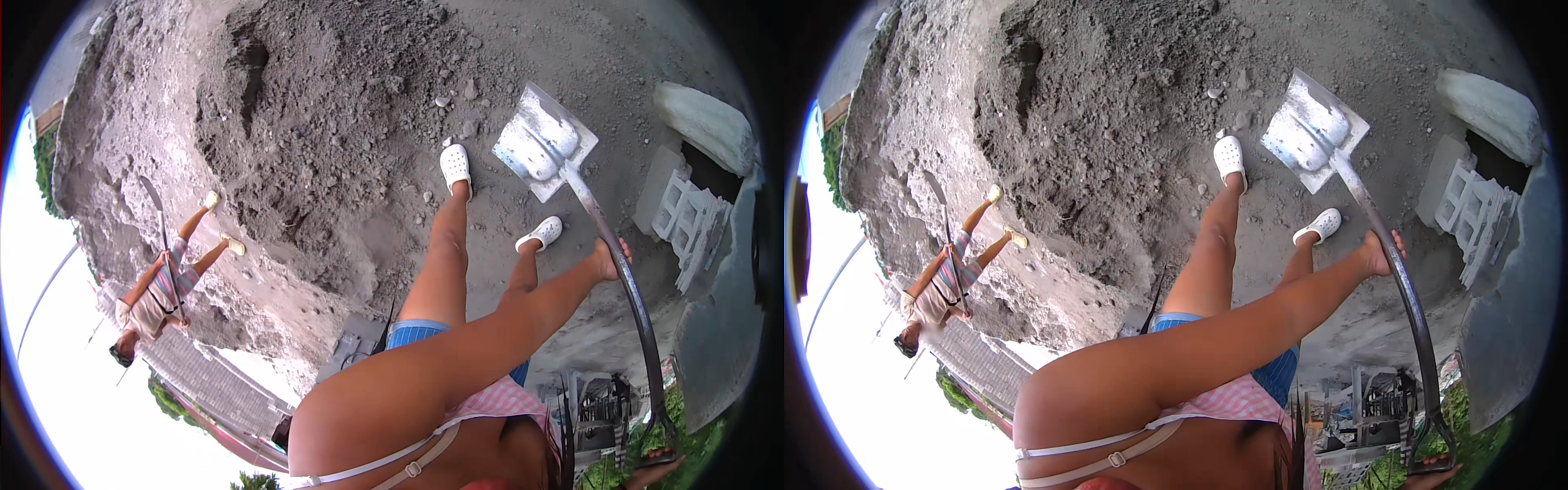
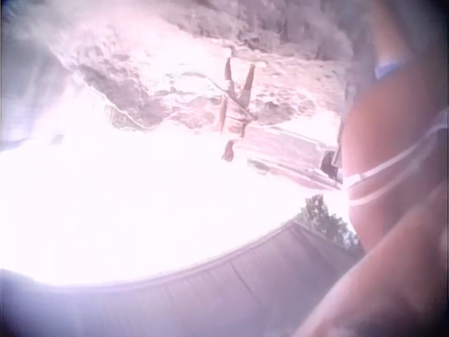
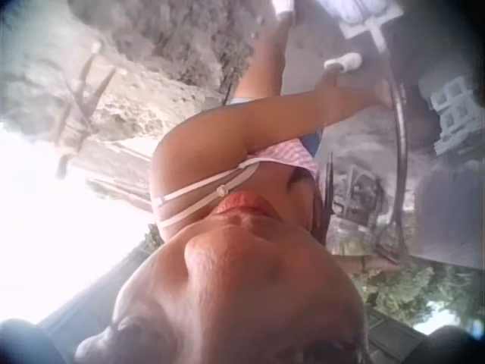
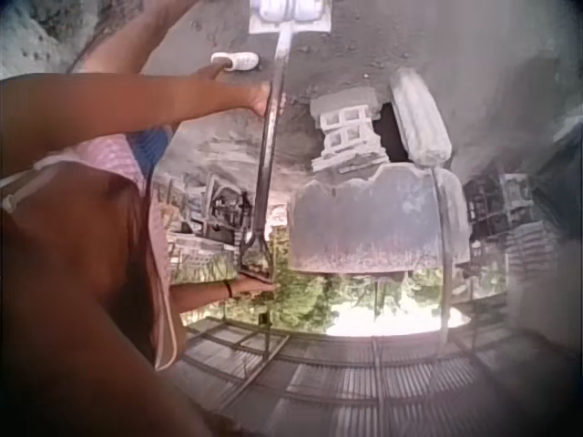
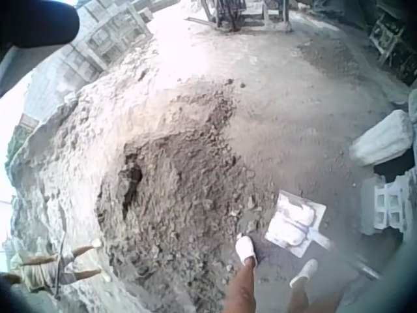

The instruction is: The person repeatedly scoops wet concrete with a shovel and transfers it into a cement mixer. Another person is visible nearby also working with concrete.

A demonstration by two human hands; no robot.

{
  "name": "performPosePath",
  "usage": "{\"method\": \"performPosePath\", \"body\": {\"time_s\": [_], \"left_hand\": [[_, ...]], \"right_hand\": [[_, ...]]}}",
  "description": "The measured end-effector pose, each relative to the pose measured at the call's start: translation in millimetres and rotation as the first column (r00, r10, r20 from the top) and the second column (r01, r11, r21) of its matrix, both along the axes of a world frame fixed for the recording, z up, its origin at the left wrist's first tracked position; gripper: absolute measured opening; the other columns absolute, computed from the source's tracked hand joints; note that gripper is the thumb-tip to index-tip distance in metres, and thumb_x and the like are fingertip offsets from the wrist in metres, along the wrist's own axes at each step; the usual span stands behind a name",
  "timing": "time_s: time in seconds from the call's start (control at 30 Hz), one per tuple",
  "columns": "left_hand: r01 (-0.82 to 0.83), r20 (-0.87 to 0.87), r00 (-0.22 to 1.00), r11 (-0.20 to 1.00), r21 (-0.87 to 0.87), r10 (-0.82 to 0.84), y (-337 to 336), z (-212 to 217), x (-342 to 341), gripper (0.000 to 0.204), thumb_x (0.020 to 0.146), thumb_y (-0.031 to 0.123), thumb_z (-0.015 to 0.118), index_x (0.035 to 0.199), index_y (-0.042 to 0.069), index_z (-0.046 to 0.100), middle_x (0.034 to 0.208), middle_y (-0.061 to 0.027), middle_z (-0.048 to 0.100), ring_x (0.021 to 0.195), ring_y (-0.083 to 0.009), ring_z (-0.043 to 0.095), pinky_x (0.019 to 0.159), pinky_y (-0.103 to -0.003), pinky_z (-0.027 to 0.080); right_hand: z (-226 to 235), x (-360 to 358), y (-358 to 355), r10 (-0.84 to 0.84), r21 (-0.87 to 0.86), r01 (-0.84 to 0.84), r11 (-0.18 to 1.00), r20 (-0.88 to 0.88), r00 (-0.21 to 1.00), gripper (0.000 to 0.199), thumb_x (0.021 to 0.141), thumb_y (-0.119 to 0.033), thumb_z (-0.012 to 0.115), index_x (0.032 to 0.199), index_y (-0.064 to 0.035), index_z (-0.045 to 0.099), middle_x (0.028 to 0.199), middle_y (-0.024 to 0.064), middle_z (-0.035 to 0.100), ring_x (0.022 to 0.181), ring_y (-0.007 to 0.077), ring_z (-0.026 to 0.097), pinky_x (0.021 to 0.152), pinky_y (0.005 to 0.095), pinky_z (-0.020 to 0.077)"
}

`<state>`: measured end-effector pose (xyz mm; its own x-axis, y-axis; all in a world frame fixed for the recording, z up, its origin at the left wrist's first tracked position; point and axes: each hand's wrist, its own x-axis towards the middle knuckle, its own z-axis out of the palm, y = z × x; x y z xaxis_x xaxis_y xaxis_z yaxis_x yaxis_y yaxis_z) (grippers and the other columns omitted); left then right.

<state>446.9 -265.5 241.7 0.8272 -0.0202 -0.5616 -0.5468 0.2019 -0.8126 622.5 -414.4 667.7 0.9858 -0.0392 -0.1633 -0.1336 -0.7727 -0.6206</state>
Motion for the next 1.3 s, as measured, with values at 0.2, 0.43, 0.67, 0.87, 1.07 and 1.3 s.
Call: {"method": "performPosePath", "body": {"time_s": [0.2,0.43,0.67,0.87,1.07,1.3], "left_hand": [[-0.187,-0.494,0.844,0.978,0.096,0.21,175,-183,-295,0.031,0.087,0.031,0.03,0.065,0.011,0.04,0.053,-0.0017,0.042,0.048,-0.0186,0.042,0.054,-0.035,0.04],[-0.114,-0.728,0.629,0.959,0.258,0.271,263,-244,-584,0.046,0.09,0.043,0.021,0.064,0.011,0.04,0.051,-0.0022,0.041,0.046,-0.017,0.041,0.046,-0.033,0.04],[-0.015,-0.82,0.556,0.988,0.153,0.135,204,-234,-581,0.039,0.089,0.038,0.027,0.063,0.011,0.04,0.052,-0.0032,0.041,0.046,-0.0179,0.043,0.043,-0.032,0.04],[0.112,-0.88,0.474,0.993,0.027,-0.029,97,-172,-490,0.03,0.087,0.03,0.027,0.071,0.012,0.044,0.057,-0.001,0.044,0.05,-0.0164,0.044,0.049,-0.032,0.042],[0.214,-0.898,0.399,0.971,-0.109,-0.188,-11,-63,-375,0.029,0.084,0.033,0.027,0.07,0.012,0.04,0.06,-0.0015,0.04,0.051,-0.0183,0.038,0.05,-0.033,0.036],[0.305,-0.948,0.31,0.952,0.027,-0.073,-65,54,-221,0.023,0.083,0.028,0.028,0.069,0.012,0.037,0.058,-0.0005,0.04,0.048,-0.0152,0.04,0.046,-0.029,0.038]], "right_hand": [[-267,-135,237,0.302,0.128,-0.275,0.953,-0.479,0.824,0.046,0.086,-0.055,0.043,0.068,-0.0137,0.044,0.051,-0.0025,0.038,0.043,0.0081,0.037,0.044,0.0224,0.0317],[-339,-389,325,0.366,0.323,-0.194,0.926,-0.648,0.668,0.051,0.083,-0.058,0.044,0.068,-0.0098,0.044,0.052,0.0026,0.04,0.045,0.0148,0.037,0.046,0.0278,0.0339],[-351,-375,241,0.259,0.272,-0.072,0.96,-0.752,0.606,0.053,0.083,-0.061,0.042,0.068,-0.01,0.043,0.053,0.0019,0.04,0.046,0.0146,0.039,0.046,0.0279,0.0363],[-359,-286,104,0.007,0.125,0.111,0.986,-0.695,0.719,0.054,0.086,-0.059,0.039,0.065,-0.0095,0.042,0.05,0.0014,0.04,0.041,0.0134,0.04,0.038,0.0254,0.0353],[-312,-160,-43,-0.071,0.048,0.138,0.989,-0.662,0.746,0.047,0.086,-0.052,0.044,0.065,-0.0104,0.043,0.05,0.0004,0.04,0.039,0.0123,0.041,0.034,0.0259,0.0357],[-275,-15,-177,-0.01,0.099,0.098,0.99,-0.652,0.758,0.05,0.083,-0.054,0.049,0.061,-0.0097,0.045,0.047,0.0042,0.044,0.035,0.0157,0.044,0.033,0.0288,0.0383]]}}
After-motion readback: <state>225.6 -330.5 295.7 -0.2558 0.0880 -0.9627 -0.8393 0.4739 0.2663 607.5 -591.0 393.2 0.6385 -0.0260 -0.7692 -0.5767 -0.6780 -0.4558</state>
